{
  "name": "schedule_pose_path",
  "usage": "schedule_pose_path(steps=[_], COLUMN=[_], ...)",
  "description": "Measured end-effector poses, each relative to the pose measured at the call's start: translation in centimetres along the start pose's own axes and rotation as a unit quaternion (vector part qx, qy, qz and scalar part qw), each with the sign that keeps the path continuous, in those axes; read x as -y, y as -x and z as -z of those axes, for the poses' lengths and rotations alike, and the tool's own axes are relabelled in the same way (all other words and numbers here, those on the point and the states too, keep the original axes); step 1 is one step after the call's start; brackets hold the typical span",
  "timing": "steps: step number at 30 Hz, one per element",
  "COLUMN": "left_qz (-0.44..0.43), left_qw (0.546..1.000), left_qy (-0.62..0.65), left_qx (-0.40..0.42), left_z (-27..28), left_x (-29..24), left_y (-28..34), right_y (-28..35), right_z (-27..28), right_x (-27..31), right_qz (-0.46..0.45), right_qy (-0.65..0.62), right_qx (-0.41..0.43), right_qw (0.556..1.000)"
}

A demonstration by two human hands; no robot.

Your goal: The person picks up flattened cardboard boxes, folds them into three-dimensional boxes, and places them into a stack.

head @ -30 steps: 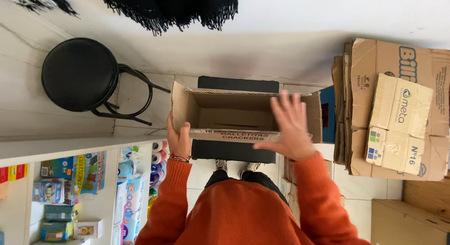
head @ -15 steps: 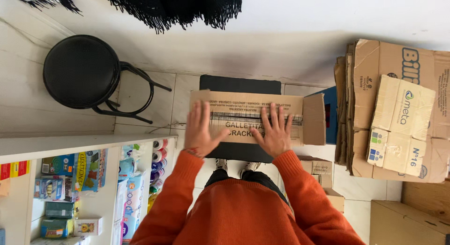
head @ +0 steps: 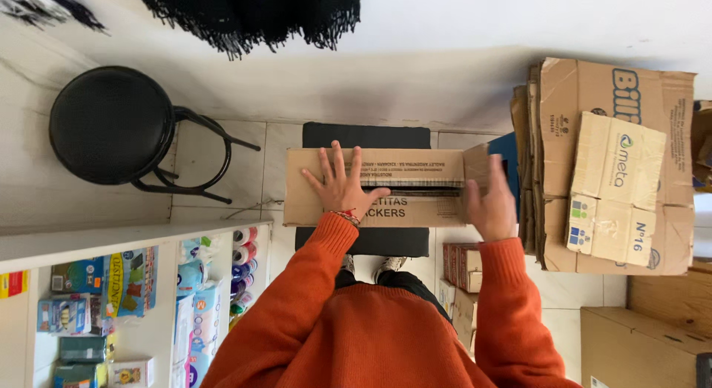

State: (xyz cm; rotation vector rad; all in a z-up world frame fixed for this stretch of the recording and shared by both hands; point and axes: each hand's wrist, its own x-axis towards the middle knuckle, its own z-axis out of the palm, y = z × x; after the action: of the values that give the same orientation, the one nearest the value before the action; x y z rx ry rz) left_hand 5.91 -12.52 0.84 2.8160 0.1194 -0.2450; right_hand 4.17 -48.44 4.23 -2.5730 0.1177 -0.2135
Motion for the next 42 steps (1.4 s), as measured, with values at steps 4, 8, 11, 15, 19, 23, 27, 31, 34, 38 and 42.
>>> schedule_pose_path(steps=[4,8,11,15,19,23,27,31,34,38,42], left_qz=[-0.028,-0.019,0.027,0.065,0.12,0.132,0.065,-0.084,-0.218,-0.417,-0.462], left_qw=[0.998,0.994,0.995,0.986,0.986,0.991,0.997,0.993,0.968,0.909,0.874], left_qy=[-0.028,-0.038,-0.023,-0.058,-0.049,-0.028,-0.027,-0.048,-0.047,-0.013,-0.03], left_qx=[-0.045,-0.101,-0.098,-0.14,-0.106,-0.024,-0.025,0.07,0.112,0.004,-0.149], left_z=[-1.0,-2.0,-1.1,-1.4,-1.1,-0.2,2.4,1.5,1.8,4.8,0.7], left_x=[0.4,0.0,-1.5,-3.1,-3.5,-3.8,-2.1,3.7,9.8,15.4,16.3], left_y=[-0.8,-1.8,-3.3,-5.3,-7.2,-8.1,-5.2,-4.2,-4.6,-5.3,-7.8], right_y=[0.7,2.1,3.4,4.8,6.1,6.5,4.6,4.4,5.0,5.2,5.6], right_z=[-2.5,-3.4,-3.8,-4.9,-7.8,-8.8,-12.7,-17.1,-18.6,-20.2,-18.7], right_x=[-1.5,-1.0,-0.7,0.0,-1.2,-0.3,0.9,6.0,10.8,13.3,14.7], right_qz=[-0.01,-0.009,0.008,0.015,0.083,0.14,0.154,0.26,0.29,0.211,0.195], right_qy=[0.035,-0.011,-0.019,-0.016,-0.008,0.109,0.21,0.173,0.068,-0.032,-0.1], right_qx=[0.045,0.004,-0.027,-0.057,-0.076,-0.01,0.047,0.012,0.085,0.069,0.063], right_qw=[0.998,1.0,0.999,0.998,0.994,0.984,0.964,0.95,0.951,0.975,0.974])
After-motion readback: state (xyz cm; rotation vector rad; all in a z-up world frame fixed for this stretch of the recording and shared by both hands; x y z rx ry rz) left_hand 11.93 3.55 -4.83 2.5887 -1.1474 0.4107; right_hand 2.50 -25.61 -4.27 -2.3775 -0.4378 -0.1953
